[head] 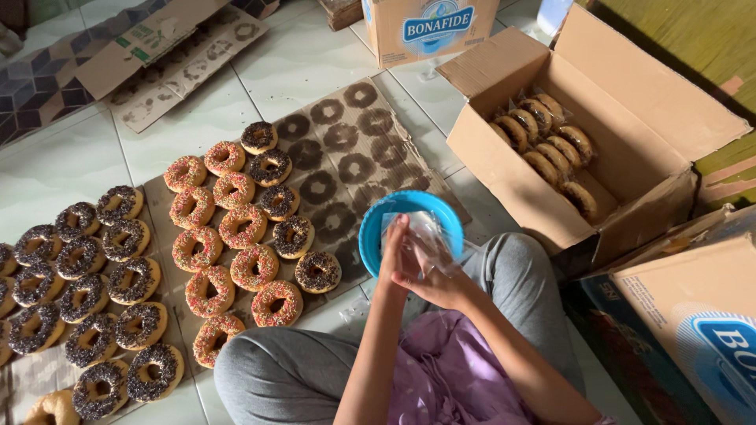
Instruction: The person sits on the floor and packages donuts one by one into clear plastic bags. They pick up a donut, place it in a bag, and then put the bagged donut into a cardboard box.
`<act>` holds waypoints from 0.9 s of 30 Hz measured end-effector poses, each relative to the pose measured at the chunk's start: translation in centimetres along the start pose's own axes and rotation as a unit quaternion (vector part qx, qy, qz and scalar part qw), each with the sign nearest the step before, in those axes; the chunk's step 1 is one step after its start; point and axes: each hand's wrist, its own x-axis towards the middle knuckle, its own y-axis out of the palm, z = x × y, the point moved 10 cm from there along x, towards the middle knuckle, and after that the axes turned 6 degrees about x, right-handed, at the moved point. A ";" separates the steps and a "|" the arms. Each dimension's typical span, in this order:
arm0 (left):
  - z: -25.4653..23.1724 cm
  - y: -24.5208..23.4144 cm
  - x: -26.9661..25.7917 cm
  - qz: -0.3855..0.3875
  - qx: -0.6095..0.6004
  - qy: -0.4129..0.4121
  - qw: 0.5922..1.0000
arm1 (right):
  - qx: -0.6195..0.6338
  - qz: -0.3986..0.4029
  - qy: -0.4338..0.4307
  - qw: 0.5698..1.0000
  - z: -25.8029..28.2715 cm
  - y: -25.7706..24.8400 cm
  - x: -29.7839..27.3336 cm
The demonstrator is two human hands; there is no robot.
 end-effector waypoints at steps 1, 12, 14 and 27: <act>0.4 -0.4 -0.2 -0.019 -0.002 -0.018 1.000 | 0.020 -0.005 -0.034 0.999 0.9 -0.1 0.1; 1.8 -3.9 1.2 -0.018 -0.005 -0.050 0.999 | 0.167 0.024 -0.046 0.985 2.9 1.4 1.1; 2.2 -4.4 1.5 -0.003 -0.006 -0.051 0.999 | 0.110 0.011 -0.065 0.992 3.1 1.5 1.4; -9.8 -18.3 0.9 -0.196 -0.097 0.124 0.968 | 0.103 -0.110 -0.064 0.987 2.3 2.7 -0.1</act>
